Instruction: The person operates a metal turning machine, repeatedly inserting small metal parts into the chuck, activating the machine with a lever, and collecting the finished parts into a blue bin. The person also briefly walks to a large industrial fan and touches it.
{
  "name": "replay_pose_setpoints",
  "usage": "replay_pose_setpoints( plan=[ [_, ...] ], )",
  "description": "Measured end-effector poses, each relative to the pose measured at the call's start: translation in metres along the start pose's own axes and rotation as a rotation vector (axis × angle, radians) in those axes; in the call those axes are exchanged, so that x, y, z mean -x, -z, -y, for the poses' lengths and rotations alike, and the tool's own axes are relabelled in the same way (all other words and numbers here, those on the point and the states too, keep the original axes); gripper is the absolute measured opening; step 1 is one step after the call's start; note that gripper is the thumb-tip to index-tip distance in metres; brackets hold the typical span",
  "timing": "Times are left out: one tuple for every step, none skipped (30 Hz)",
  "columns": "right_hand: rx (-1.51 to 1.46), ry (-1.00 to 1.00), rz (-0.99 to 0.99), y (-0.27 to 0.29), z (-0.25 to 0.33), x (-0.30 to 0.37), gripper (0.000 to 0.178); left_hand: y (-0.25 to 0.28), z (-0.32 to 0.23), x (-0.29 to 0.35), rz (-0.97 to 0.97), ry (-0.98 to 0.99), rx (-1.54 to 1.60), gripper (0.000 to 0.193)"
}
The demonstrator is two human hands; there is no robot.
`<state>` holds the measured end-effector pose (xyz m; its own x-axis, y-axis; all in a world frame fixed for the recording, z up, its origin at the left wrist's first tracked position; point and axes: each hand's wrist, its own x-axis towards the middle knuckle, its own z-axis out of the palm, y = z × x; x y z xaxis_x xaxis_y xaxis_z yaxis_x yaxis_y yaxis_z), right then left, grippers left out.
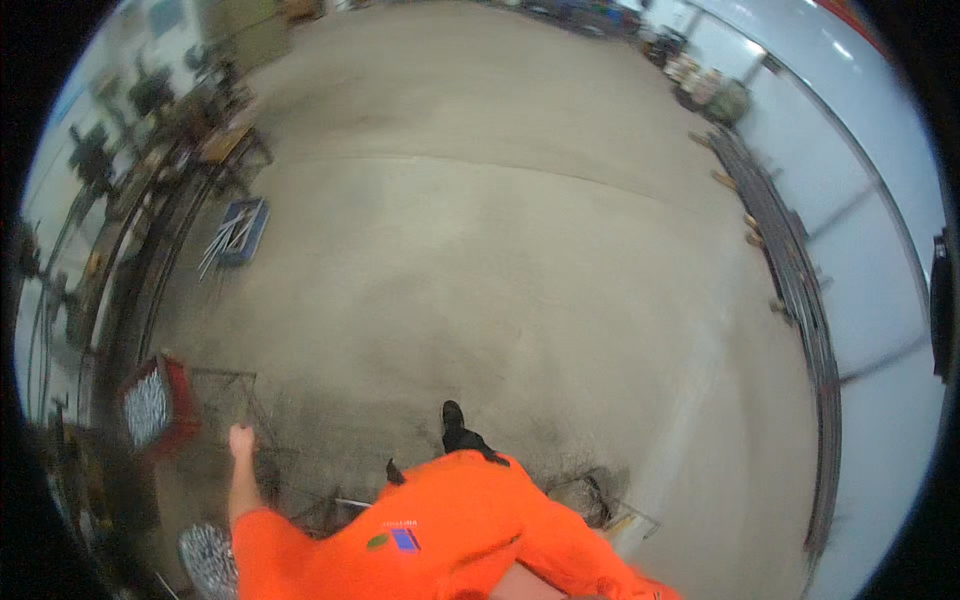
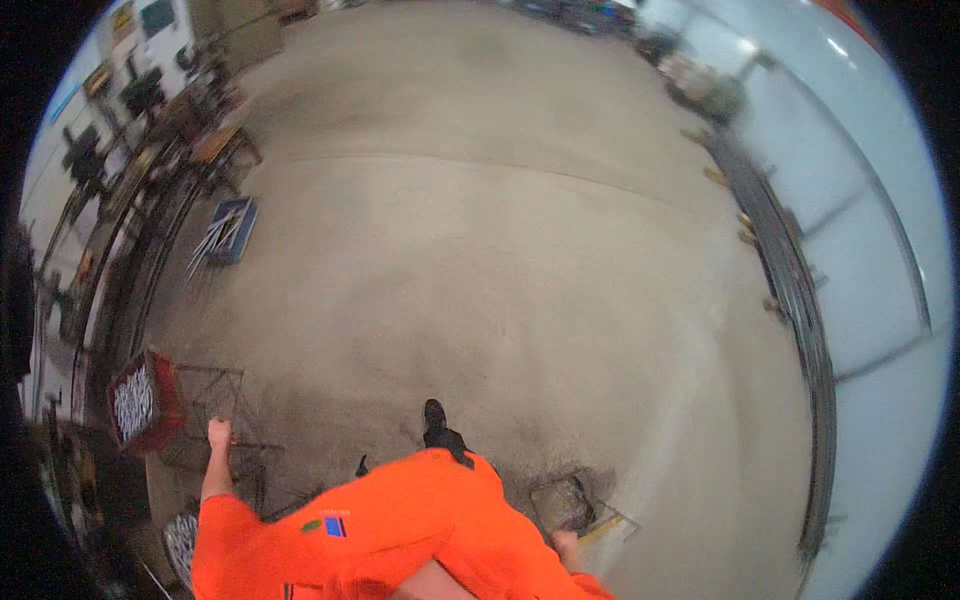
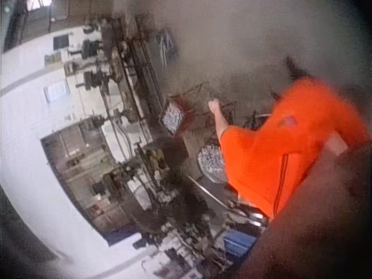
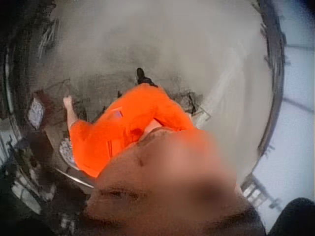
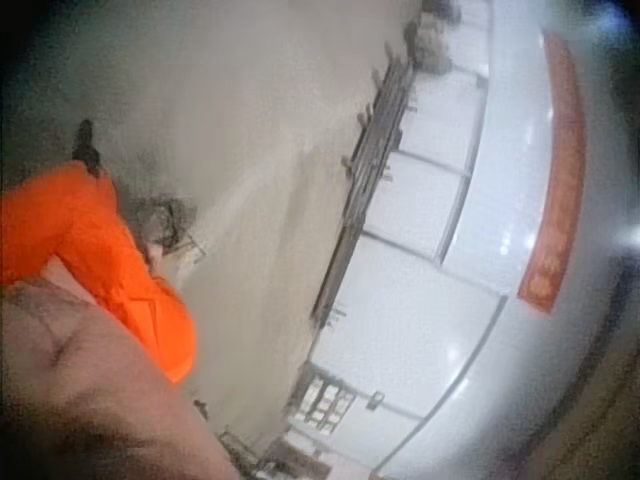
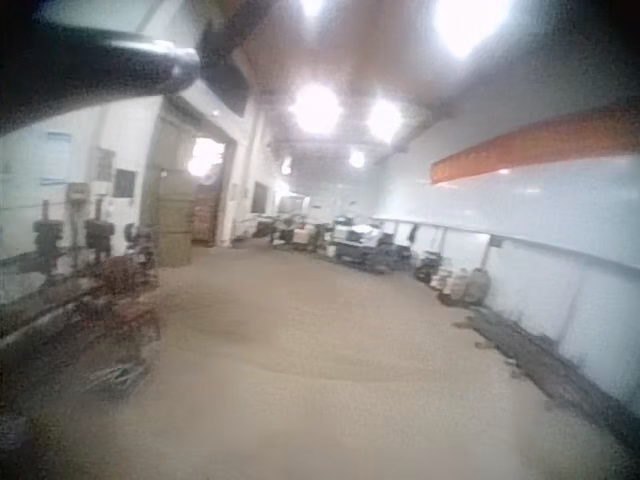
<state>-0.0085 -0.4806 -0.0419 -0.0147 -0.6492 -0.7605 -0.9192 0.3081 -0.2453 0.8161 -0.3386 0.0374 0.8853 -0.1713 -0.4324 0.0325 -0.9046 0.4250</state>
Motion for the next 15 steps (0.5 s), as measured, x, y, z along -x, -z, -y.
replay_pose_setpoints(
  plan=[
    [-0.049, -0.029, 0.045, 0.006, 0.011, -0.018, 0.015, 0.004, 0.025, 0.002, 0.050, 0.090, 0.101, 0.027],
    [-0.086, -0.049, 0.079, 0.013, 0.023, -0.033, 0.015, 0.007, 0.052, 0.008, 0.095, 0.182, 0.207, 0.025],
    [-0.085, -0.043, 0.103, 0.024, 0.040, -0.049, 0.014, -0.001, 0.045, 0.028, 0.080, 0.307, 0.256, 0.025],
    [-0.063, -0.023, 0.129, 0.037, 0.060, -0.068, 0.014, -0.007, 0.023, 0.053, 0.050, 0.431, 0.316, 0.024],
    [-0.027, 0.007, 0.177, 0.050, 0.083, -0.086, 0.014, -0.017, 0.041, 0.059, 0.162, 0.397, 0.266, 0.024],
    [0.017, 0.025, 0.192, 0.068, 0.103, -0.106, 0.015, -0.024, 0.007, 0.082, 0.333, 0.234, 0.216, 0.025],
    [0.085, 0.060, 0.247, 0.087, 0.129, -0.126, 0.015, -0.046, 0.038, 0.069, 0.443, -0.095, -0.063, 0.033],
    [0.103, 0.074, 0.231, 0.107, 0.157, -0.151, 0.016, -0.042, -0.056, 0.074, 0.627, -0.110, -0.193, 0.040],
    [0.136, 0.096, 0.257, 0.124, 0.184, -0.174, 0.017, -0.047, -0.074, 0.088, 0.378, -0.555, -0.183, 0.043],
    [0.169, 0.111, 0.284, 0.144, 0.214, -0.197, 0.017, -0.049, -0.097, 0.101, 0.366, -0.548, -0.170, 0.042],
    [0.149, 0.103, 0.313, 0.164, 0.246, -0.222, 0.018, -0.031, -0.136, 0.120, 0.414, -0.475, -0.057, 0.043],
    [0.099, 0.060, 0.342, 0.201, 0.287, -0.255, 0.019, -0.019, -0.154, 0.135, 0.453, -0.397, 0.084, 0.044],
    [0.059, 0.010, 0.364, 0.236, 0.339, -0.290, 0.020, -0.017, -0.147, 0.140, 0.465, -0.303, 0.209, 0.043],
    [0.172, 0.034, 0.293, 0.265, 0.408, -0.330, 0.021, -0.015, -0.148, 0.129, 0.471, -0.239, 0.328, 0.042],
    [0.612, 0.139, -0.017, 0.277, 0.488, -0.360, 0.019, -0.014, -0.144, 0.122, 0.484, -0.185, 0.427, 0.041]
  ],
)
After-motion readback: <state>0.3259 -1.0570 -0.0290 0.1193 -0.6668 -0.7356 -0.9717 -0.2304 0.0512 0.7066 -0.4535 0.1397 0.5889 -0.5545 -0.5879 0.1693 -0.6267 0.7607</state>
